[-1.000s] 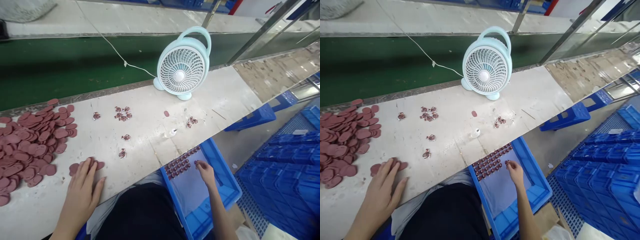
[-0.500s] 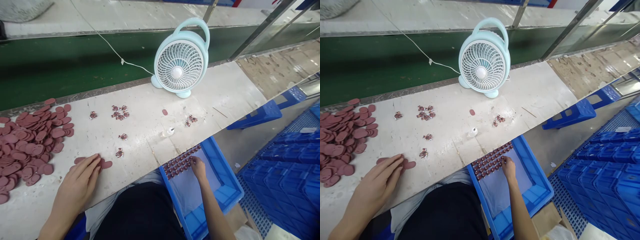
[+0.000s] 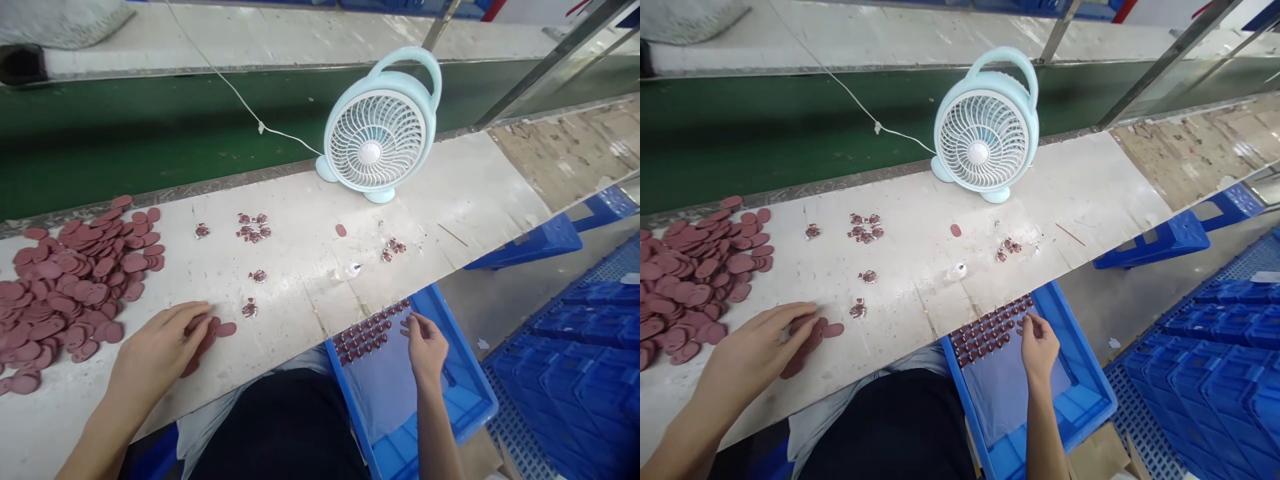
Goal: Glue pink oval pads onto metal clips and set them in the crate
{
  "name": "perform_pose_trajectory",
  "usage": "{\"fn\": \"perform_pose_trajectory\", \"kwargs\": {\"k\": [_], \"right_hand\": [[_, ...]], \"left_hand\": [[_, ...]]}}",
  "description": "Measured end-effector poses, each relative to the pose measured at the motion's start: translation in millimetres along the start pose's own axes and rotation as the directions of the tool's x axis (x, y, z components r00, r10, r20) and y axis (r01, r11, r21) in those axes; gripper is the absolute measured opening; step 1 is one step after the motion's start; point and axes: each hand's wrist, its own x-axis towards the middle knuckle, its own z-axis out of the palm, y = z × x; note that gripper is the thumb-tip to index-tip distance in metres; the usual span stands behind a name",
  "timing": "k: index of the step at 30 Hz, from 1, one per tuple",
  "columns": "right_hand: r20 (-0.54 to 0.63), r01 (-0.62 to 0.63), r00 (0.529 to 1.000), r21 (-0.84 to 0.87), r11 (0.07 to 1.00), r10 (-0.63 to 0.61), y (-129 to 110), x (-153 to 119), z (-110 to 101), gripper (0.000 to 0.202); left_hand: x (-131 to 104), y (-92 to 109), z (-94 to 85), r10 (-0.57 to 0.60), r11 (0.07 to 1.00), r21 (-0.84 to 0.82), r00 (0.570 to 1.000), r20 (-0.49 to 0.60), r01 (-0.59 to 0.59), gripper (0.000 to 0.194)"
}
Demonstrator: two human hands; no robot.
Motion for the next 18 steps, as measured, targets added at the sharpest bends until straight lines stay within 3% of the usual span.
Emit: {"fn": "perform_pose_trajectory", "kwargs": {"k": [3,5,7,9,10,12,13,14,16,18], "right_hand": [[0.067,-0.007,0.998,0.257,0.966,-0.011,-55.2,-31.9,16.8,0.038],[0.210,-0.085,0.978,0.395,0.915,0.000,-88.8,-50.3,31.7,0.034],[0.396,-0.211,0.918,0.460,0.862,0.014,-115.7,-60.4,47.9,0.040],[0.606,-0.404,0.795,0.513,0.757,0.014,-133.8,-60.1,65.8,0.054],[0.720,-0.552,0.694,0.545,0.630,-0.014,-139.4,-56.5,75.6,0.057],[0.887,-0.868,0.426,0.456,0.197,-0.178,-145.2,-45.3,96.1,0.055],[0.905,-0.947,0.313,0.321,-0.019,-0.287,-146.3,-39.2,106.0,0.054],[0.897,-0.968,0.239,0.189,-0.166,-0.372,-147.1,-33.8,114.9,0.051],[0.888,-0.964,0.177,0.070,-0.256,-0.424,-149.1,-27.2,127.9,0.036],[0.895,-0.965,0.169,0.065,-0.254,-0.413,-153.7,-28.1,132.8,0.027]], "left_hand": [[4.0,-1.9,-4.8,0.031,0.999,-0.025,0.999,0.012,-0.030,0.032],[3.6,-3.4,-11.4,0.038,0.999,-0.027,0.999,-0.006,-0.038,0.034],[-1.2,-5.8,-19.7,0.041,0.999,-0.003,0.999,-0.029,-0.041,0.035],[-10.2,-9.3,-27.4,0.060,0.998,0.013,0.998,-0.001,-0.060,0.034],[-15.5,-11.3,-30.3,0.072,0.997,0.011,0.997,0.030,-0.072,0.032],[-25.6,-14.6,-32.9,0.083,0.997,0.002,0.994,0.071,-0.084,0.030],[-29.5,-15.4,-32.6,0.084,0.997,-0.006,0.994,0.071,-0.083,0.029],[-32.0,-15.2,-31.3,0.084,0.996,-0.018,0.995,0.061,-0.083,0.027],[-33.0,-11.6,-26.2,0.093,0.995,-0.051,0.995,0.039,-0.091,0.024],[-29.4,-4.2,-19.2,0.101,0.993,-0.066,0.994,0.029,-0.099,0.021]]}}
